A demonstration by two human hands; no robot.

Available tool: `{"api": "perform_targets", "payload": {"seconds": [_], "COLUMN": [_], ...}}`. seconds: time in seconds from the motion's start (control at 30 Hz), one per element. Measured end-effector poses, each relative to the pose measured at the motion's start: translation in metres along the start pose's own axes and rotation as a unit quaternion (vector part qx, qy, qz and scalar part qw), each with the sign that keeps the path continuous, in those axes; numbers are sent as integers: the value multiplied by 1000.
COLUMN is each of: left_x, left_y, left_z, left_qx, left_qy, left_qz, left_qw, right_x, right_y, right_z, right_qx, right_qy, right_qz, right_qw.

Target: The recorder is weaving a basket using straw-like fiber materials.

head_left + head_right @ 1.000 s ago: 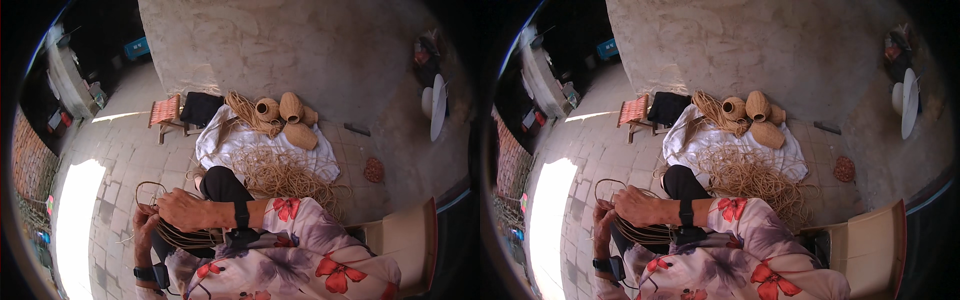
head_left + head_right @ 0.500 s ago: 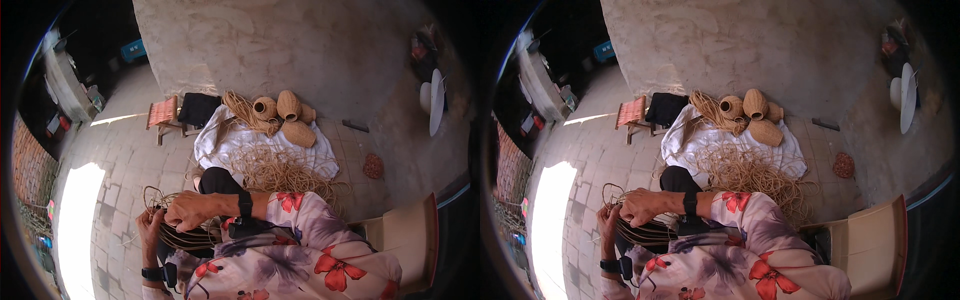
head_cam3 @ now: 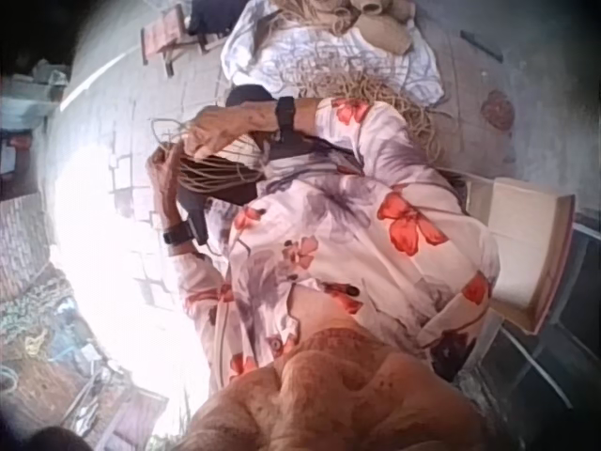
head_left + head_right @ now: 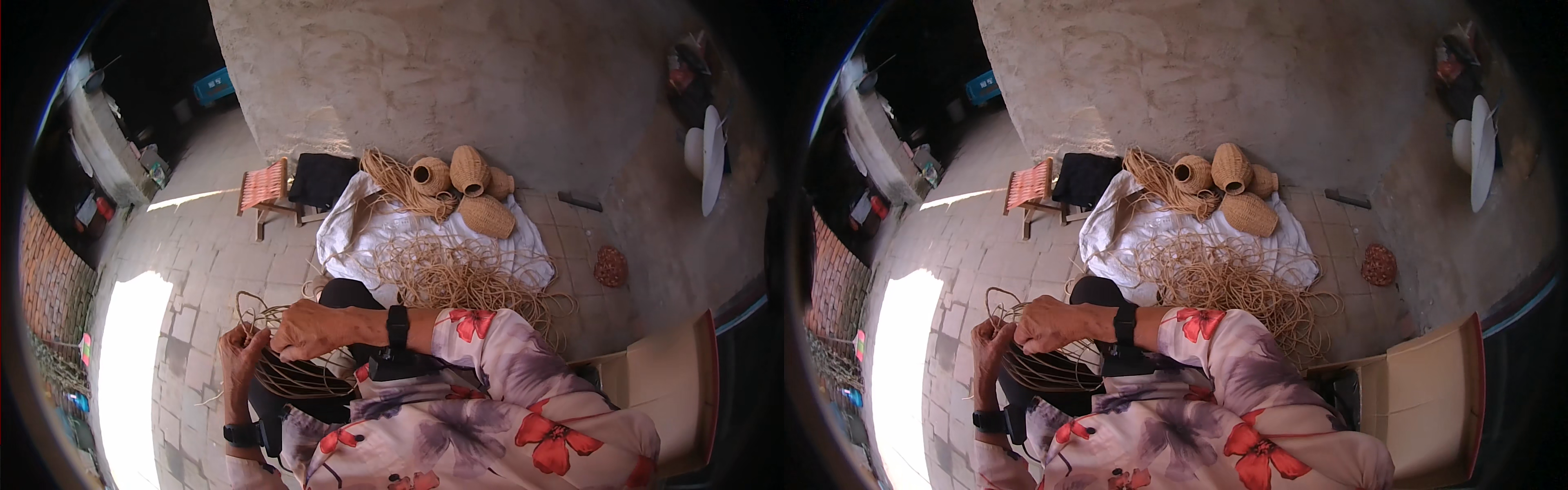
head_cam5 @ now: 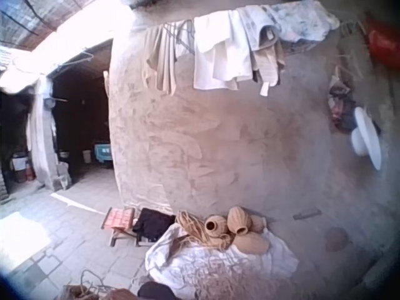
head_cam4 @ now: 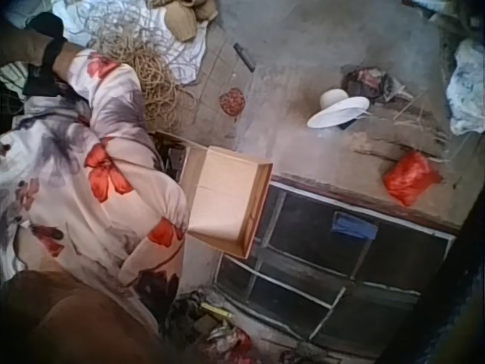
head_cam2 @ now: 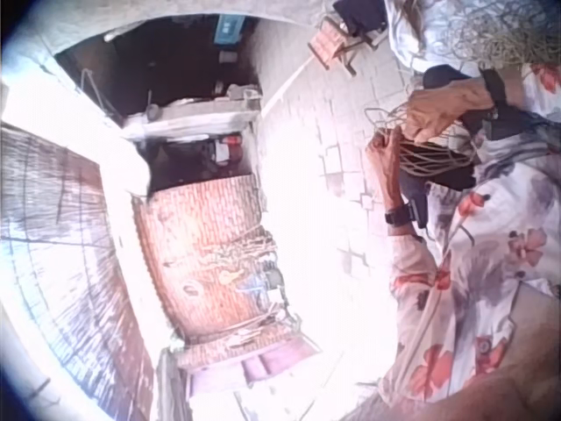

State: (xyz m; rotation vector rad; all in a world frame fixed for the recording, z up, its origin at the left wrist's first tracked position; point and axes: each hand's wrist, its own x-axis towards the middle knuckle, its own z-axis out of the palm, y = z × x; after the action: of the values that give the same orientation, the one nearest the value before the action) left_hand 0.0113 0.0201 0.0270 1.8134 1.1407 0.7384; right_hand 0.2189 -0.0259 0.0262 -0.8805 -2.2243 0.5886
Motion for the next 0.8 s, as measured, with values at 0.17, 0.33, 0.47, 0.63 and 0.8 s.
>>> {"api": "perform_targets", "payload": {"seconds": [0.17, 0.33, 0.47, 0.63, 0.8], "left_x": [-11, -6, 0, 15, 18], "left_y": [14, 32, 50, 65, 50], "left_z": [25, 39, 34, 16, 29], "left_qx": [130, 198, 248, 171, 154], "left_qy": [-22, 10, 82, 153, 98], "left_qz": [36, 41, 66, 83, -19], "left_qw": [991, 979, 963, 970, 983], "right_x": [-43, -49, -28, -3, -9], "right_y": [-12, -21, -20, -9, -4], "right_z": [-1, -1, -4, -21, -18], "right_qx": [-87, -11, -20, 9, -92], "right_qy": [-98, -60, 11, 133, 51], "right_qz": [12, 183, 241, 130, 103], "right_qw": [991, 981, 970, 983, 989]}}
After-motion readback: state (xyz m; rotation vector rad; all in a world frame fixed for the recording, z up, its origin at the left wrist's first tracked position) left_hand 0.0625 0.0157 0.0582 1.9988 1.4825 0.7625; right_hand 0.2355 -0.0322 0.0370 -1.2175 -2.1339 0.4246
